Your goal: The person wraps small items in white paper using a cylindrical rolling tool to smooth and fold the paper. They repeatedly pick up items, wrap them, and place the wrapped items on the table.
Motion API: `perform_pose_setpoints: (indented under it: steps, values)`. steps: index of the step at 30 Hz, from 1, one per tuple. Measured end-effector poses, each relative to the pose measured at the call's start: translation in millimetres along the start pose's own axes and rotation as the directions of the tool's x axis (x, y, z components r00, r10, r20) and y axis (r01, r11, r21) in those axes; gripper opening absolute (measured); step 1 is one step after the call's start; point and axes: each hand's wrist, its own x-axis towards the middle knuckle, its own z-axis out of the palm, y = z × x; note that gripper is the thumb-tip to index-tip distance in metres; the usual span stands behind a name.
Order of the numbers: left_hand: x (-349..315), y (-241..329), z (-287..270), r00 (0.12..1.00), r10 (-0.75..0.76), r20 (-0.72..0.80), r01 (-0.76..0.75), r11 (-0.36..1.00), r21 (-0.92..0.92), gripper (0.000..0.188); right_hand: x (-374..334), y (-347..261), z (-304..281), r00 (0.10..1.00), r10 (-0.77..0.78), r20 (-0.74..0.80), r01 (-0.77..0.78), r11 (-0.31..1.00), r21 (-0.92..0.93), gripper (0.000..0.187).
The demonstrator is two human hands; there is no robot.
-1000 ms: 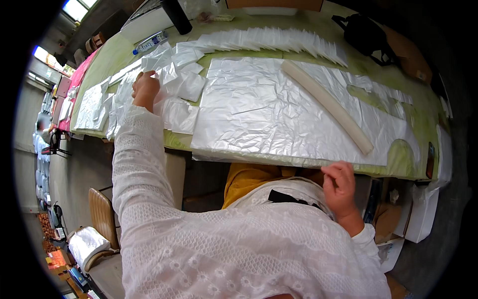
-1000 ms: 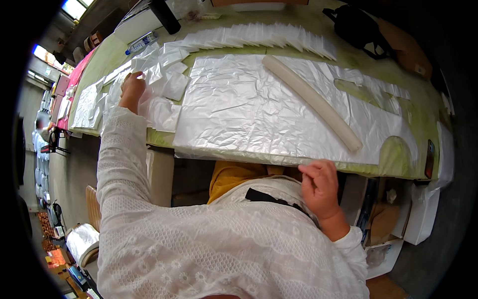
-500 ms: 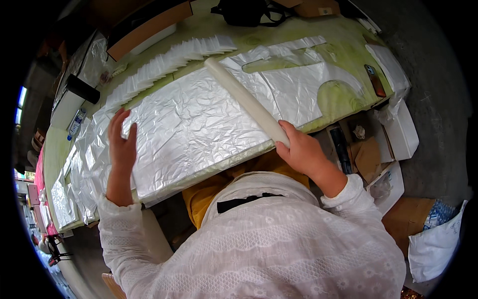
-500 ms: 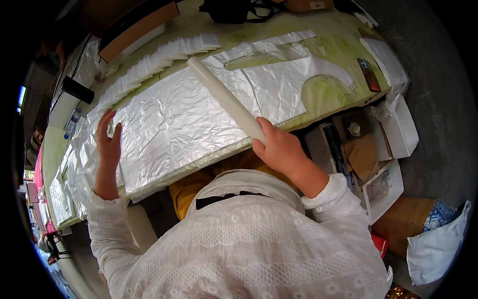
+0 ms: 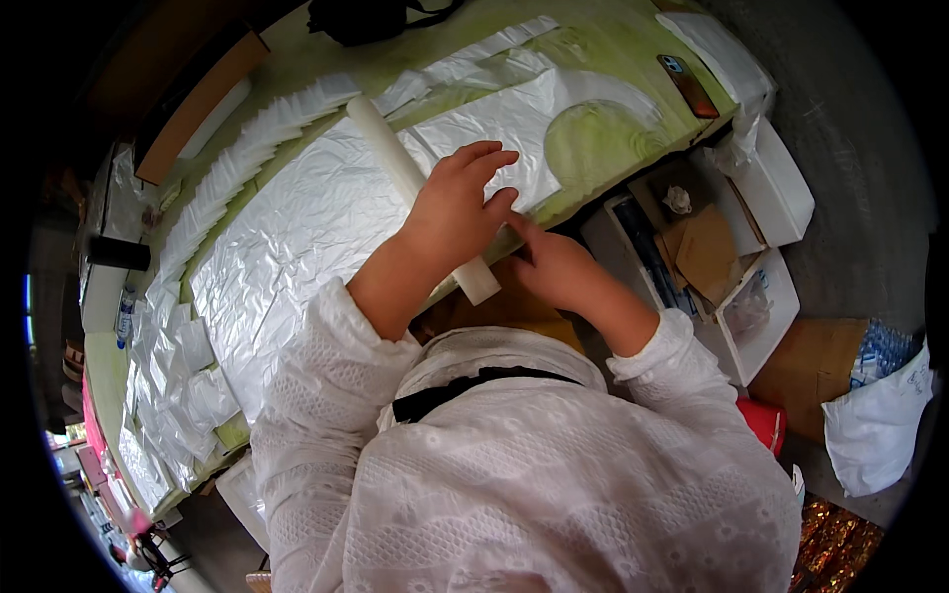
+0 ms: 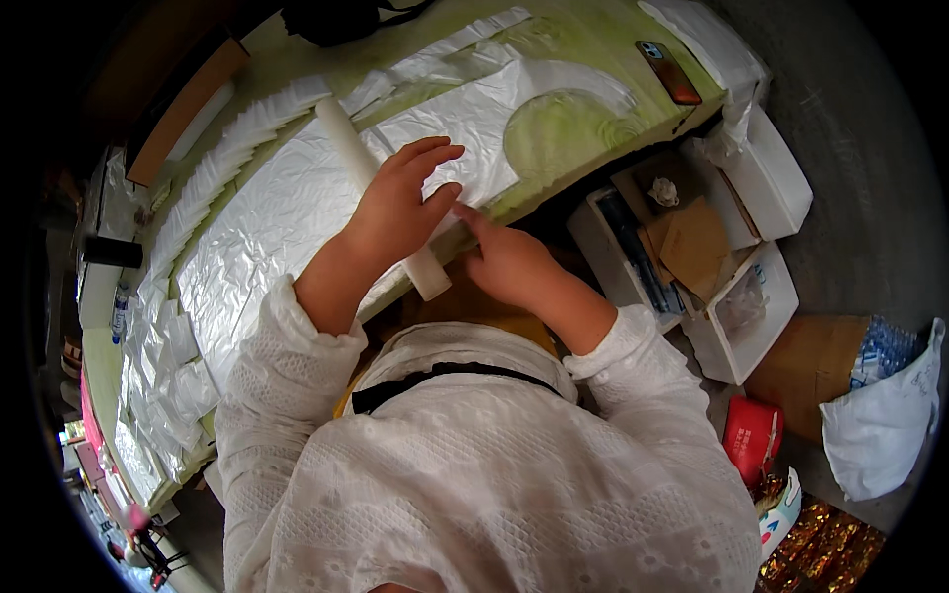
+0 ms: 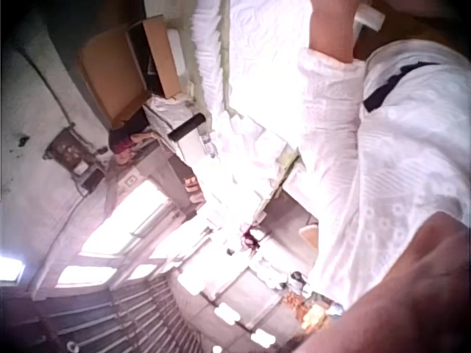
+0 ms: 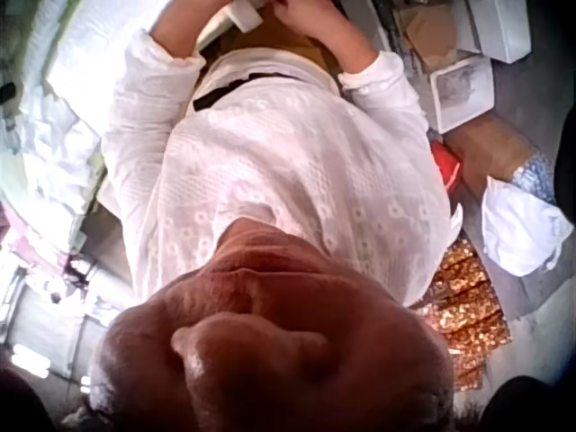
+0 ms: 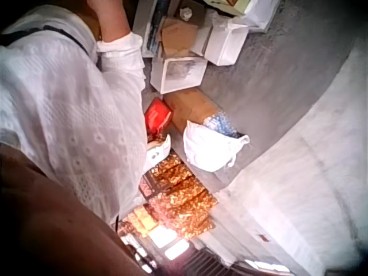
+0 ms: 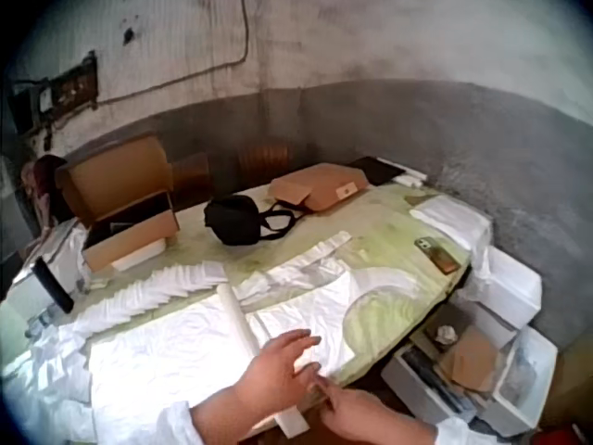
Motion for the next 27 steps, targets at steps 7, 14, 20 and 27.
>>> perform_pose_setpoints:
  steps: [7, 14, 20, 27]
  values:
    - [44.8, -18.7, 37.8, 0.949, -0.243, 0.199, 0.177, 0.937, 0.300, 0.029, -15.4, 17.6, -7.7, 0.994, 0.047, 0.096, -0.075, 0.950, 0.304, 0.030]
    - [45.4, -50.5, 26.7, 0.846, -0.493, 0.203, 0.526, 0.833, -0.171, 0.023, -19.9, 43.1, -19.3, 0.919, -0.184, -0.350, 0.292, 0.912, 0.287, 0.025]
    - [39.4, -27.9, 32.7, 0.887, -0.432, 0.165, 0.422, 0.902, 0.094, 0.024, 15.3, 23.1, -44.1, 0.605, -0.645, -0.467, 0.628, 0.747, -0.218, 0.030]
    - [39.1, -39.4, 28.6, 0.850, -0.520, 0.086, 0.524, 0.815, -0.247, 0.021, 33.6, 47.6, -27.8, 0.726, -0.587, -0.358, 0.454, 0.800, -0.392, 0.021]
